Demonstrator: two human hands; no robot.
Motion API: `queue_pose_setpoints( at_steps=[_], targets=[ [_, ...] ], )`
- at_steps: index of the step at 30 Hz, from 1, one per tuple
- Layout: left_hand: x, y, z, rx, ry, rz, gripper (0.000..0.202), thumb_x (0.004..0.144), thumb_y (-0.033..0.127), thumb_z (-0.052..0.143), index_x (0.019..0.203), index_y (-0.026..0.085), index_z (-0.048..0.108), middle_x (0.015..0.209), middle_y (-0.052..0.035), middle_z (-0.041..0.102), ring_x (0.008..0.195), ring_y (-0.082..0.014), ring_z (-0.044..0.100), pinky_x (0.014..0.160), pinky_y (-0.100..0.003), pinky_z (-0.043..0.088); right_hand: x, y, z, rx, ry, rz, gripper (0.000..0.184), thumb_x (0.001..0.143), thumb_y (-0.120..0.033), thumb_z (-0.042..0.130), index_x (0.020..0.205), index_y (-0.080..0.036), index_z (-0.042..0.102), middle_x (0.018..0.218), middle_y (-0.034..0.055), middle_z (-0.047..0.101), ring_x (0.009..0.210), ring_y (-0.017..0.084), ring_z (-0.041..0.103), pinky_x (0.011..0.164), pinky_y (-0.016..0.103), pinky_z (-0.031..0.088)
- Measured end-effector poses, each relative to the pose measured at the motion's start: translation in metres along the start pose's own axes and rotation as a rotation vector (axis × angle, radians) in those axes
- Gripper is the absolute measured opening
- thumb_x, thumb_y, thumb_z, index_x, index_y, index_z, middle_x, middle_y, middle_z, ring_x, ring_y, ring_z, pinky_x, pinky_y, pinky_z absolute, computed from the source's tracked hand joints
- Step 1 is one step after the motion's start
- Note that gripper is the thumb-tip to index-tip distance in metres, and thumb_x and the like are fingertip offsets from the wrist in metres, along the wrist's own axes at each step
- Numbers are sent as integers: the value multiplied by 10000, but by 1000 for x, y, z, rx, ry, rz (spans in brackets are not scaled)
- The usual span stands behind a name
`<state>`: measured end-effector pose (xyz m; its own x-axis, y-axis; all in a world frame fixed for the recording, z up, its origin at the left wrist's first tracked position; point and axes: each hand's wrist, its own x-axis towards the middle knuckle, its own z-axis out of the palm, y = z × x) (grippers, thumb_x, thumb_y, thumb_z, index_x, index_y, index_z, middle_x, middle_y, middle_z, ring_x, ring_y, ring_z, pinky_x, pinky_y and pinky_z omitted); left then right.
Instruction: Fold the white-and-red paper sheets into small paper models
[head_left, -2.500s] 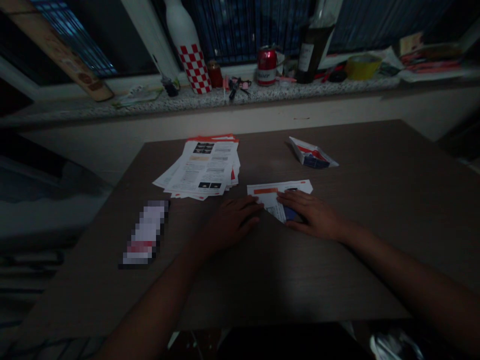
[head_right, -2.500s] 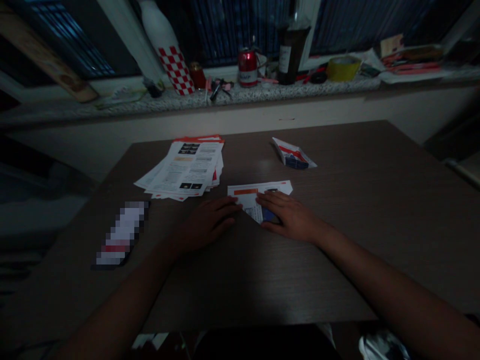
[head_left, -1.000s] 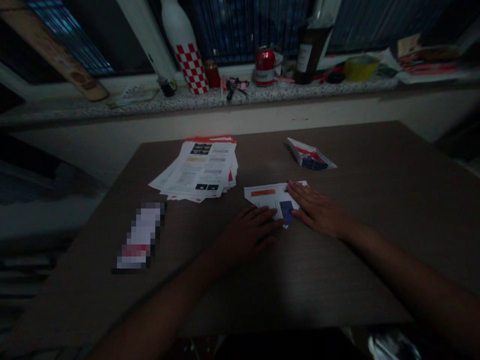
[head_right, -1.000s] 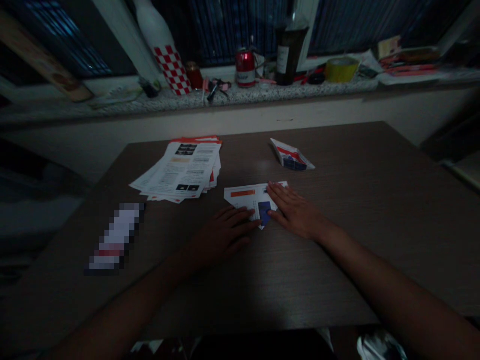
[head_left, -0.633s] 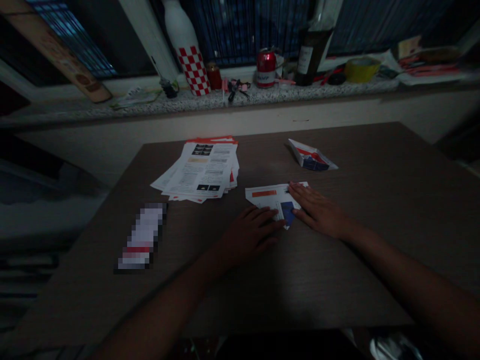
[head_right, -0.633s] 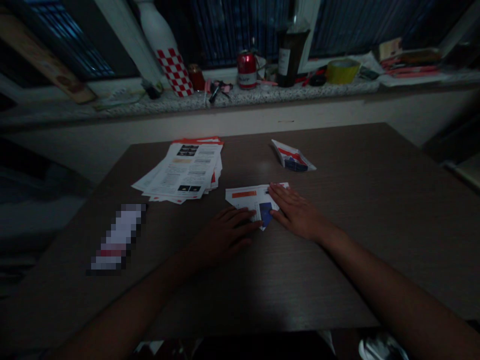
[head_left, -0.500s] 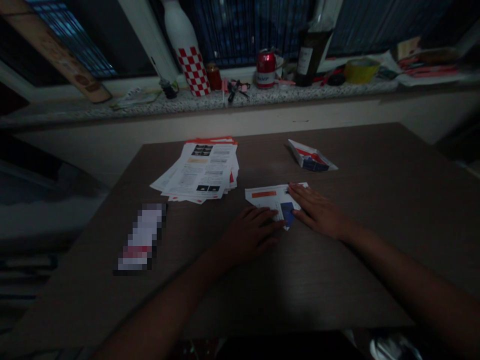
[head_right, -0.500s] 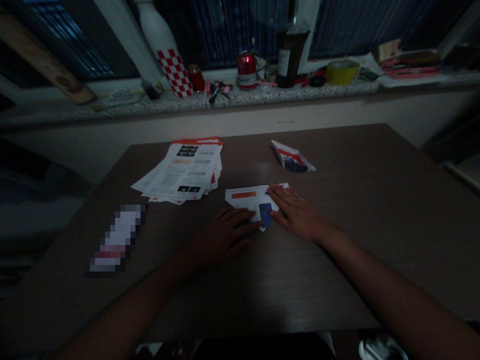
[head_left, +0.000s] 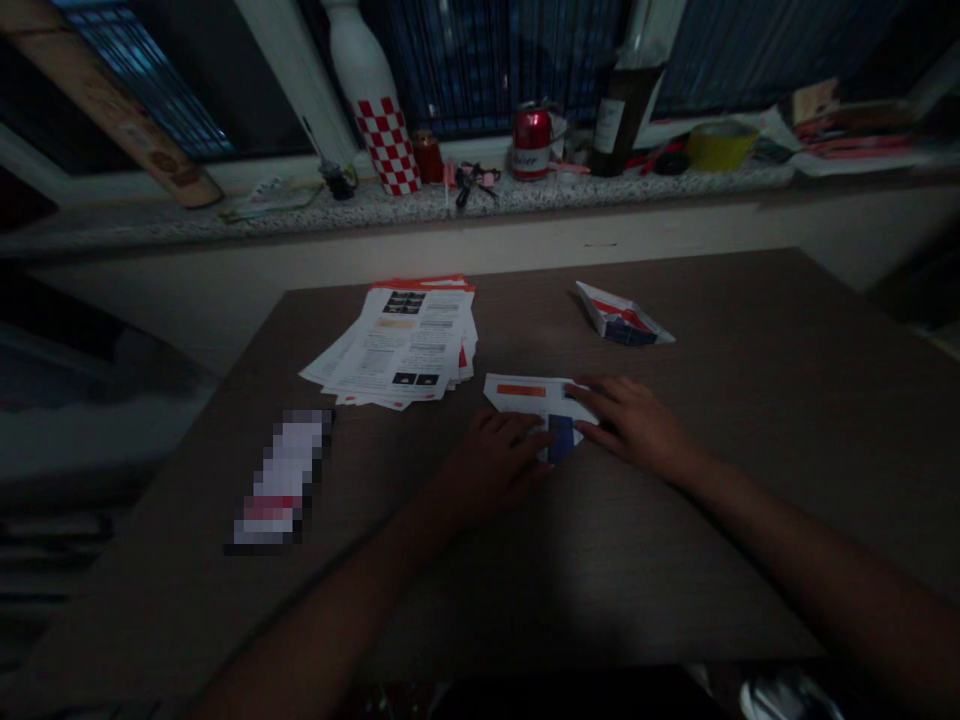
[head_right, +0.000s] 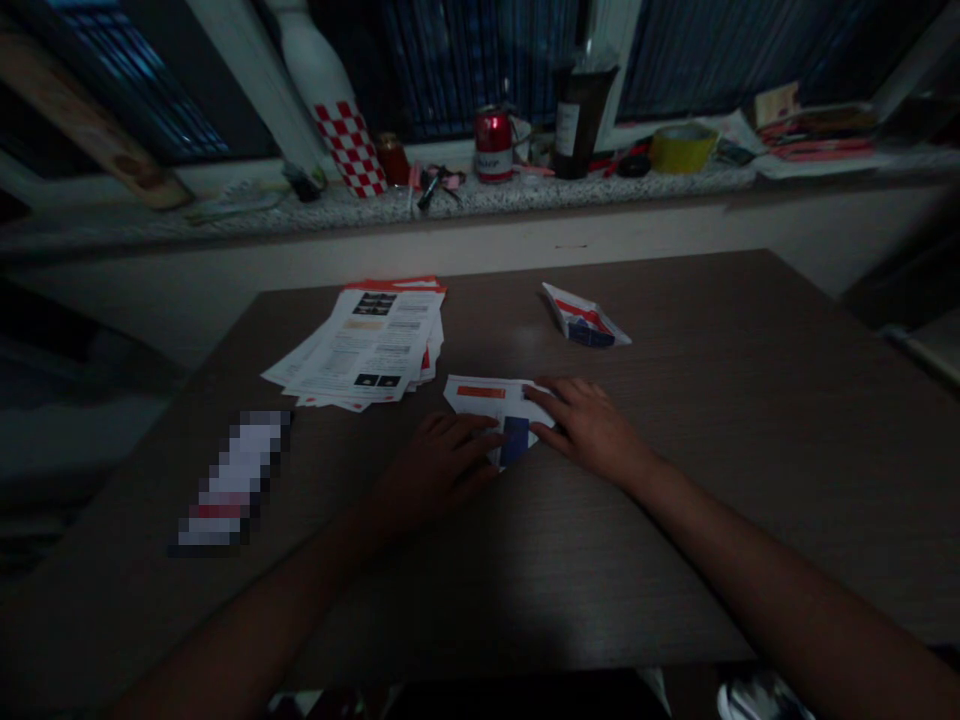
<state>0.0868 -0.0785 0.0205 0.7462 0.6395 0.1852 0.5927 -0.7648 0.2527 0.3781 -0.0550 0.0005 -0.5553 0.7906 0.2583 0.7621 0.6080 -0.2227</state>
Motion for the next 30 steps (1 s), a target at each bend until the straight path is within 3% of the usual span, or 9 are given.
queue_pose_setpoints(
  at_steps=[6, 14, 20, 25, 30],
  targets=[
    [-2, 2, 3, -32, -90, 115, 421, 1114, 382, 531, 1524, 291, 551, 1536, -70, 603, 1373, -281, 574, 1151, -489, 433, 0, -1, -3, -28, 7, 13, 451, 1077, -476, 548, 1470, -274, 637, 1513, 148, 597, 1254, 379, 615, 1017, 579, 541],
    [-2, 4, -1, 4, -115, 80, 504, 1125, 400, 507, 1616, 307, 439, 1533, -64, 622, 1407, -282, 553, 1202, -537, 342, 0, -3, -8, 26, 31, -9, 400, 1080, -469, 536, 1354, -257, 735, 1497, 150, 607, 1222, 359, 631, 1020, 579, 549],
    [-1, 1, -6, 53, -61, -3, 508, 1126, 445, 495, 1612, 306, 440, 1495, -56, 660, 1409, -273, 564, 1256, -559, 280, -1, -1, -12, 90, 25, -42, 356, 1079, -434, 544, 1294, -265, 772, 1493, 142, 631, 1303, 373, 618, 1064, 614, 525],
    [-2, -2, -5, 81, 8, -115, 497, 1121, 452, 504, 1590, 289, 473, 1539, -74, 627, 1437, -295, 540, 1256, -605, 266, -2, -3, -13, 191, -9, -189, 323, 1074, -422, 574, 1265, -251, 771, 1528, 135, 603, 1394, 344, 580, 1119, 578, 509],
    [-3, -3, -4, 103, -1, -179, 488, 1103, 451, 536, 1550, 255, 540, 1583, -78, 584, 1435, -320, 529, 1173, -562, 407, -2, -11, -9, 212, -56, -263, 358, 1047, -424, 628, 1356, -277, 732, 1566, 135, 576, 1449, 358, 534, 1144, 609, 487]
  ],
)
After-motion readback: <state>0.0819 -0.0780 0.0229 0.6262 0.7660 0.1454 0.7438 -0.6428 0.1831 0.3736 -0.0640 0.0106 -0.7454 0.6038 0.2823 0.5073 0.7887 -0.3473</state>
